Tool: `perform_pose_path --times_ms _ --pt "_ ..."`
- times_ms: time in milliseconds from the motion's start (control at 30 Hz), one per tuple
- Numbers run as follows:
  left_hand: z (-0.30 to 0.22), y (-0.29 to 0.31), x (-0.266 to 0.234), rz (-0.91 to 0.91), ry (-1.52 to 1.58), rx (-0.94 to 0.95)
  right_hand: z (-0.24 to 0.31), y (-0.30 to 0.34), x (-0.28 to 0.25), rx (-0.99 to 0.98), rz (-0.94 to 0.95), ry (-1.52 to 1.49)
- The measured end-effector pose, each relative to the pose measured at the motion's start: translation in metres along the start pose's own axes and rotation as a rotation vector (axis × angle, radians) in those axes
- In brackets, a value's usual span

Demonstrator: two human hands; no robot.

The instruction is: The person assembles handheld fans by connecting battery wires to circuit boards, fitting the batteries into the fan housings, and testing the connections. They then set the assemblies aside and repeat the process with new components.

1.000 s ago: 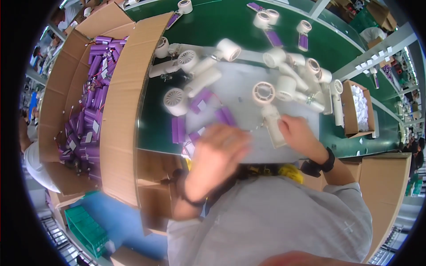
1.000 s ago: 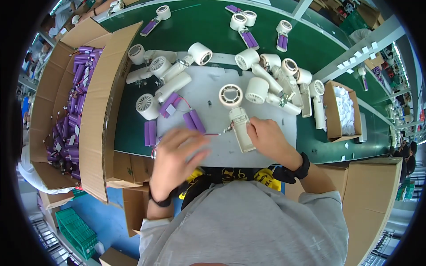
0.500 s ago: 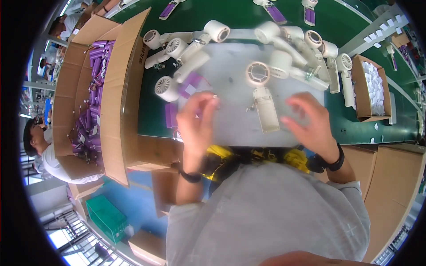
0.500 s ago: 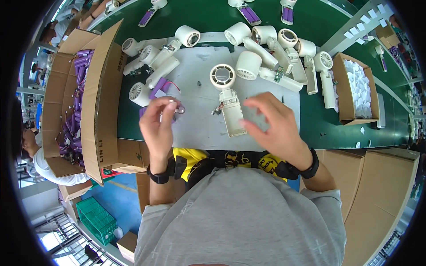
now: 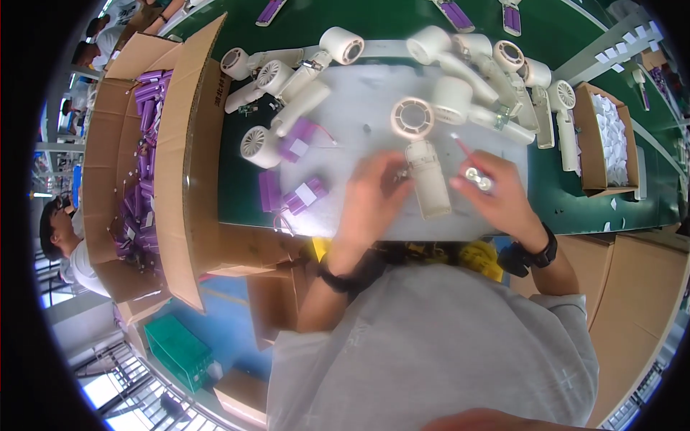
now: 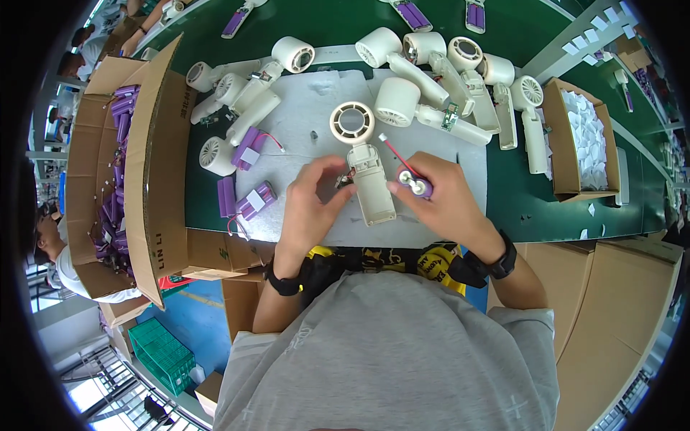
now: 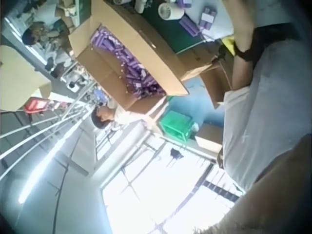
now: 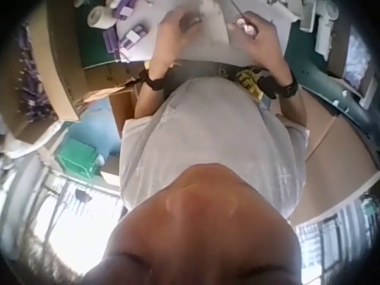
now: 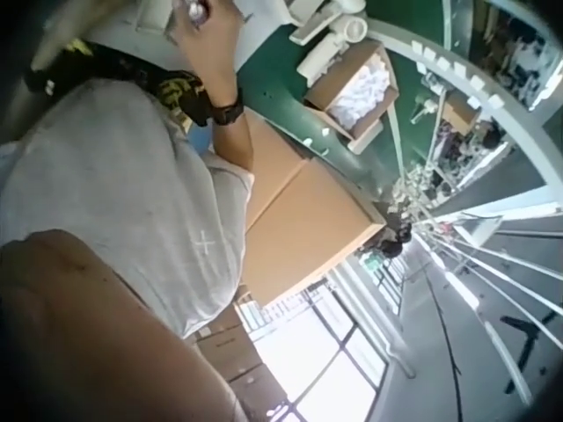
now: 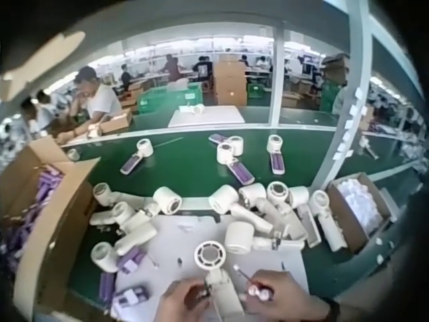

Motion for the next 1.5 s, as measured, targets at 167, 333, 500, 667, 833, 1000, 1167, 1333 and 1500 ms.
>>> perform_pose_path --times_ms 167,333,500,667,833,1000,1167,1333,1500 --pt "0.01 0.008 0.011 0.253 0.342 -0.339 0.005 -0.016 0.025 -0.283 -0.133 0.071" --pt "0.01 0.012 0.002 0.303 0.423 -0.3 0.004 -0.024 0.04 -0.415 -0.054 0.127" --pt "0.008 0.015 -0.002 0.236 0.325 -0.077 0.001 -0.02 0.044 -0.381 -0.029 0.136" --pt "0.01 0.018 0.003 0.039 0.211 0.071 0.002 -0.017 0.047 -0.448 -0.01 0.163" --pt "-0.003 0.014 0.0 0.194 0.304 -0.087 0.009 -0.016 0.039 -0.31 0.037 0.078" --pt "0.005 0.014 0.008 0.176 0.459 -0.142 0.001 -0.016 0.03 -0.054 0.041 -0.203" --pt "0.023 0.021 0.014 0.181 0.7 -0.268 0.008 -0.022 0.011 -0.037 0.129 -0.112" --pt "0.025 0.016 0.011 0.295 0.835 -0.379 0.012 -0.024 0.012 -0.113 0.236 -0.073" --pt "0.026 0.017 0.011 0.26 0.897 -0.418 0.021 -0.02 0.021 -0.206 0.219 0.06"
Point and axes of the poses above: each hand's wrist, its own y-axis away from the middle knuckle, its own x-axis out of the palm, z = x × y, the point moved 3 cm from there along -y, towards the middle knuckle, and after that the axes turned 6 degrees about -y, right-handed, at the moved point
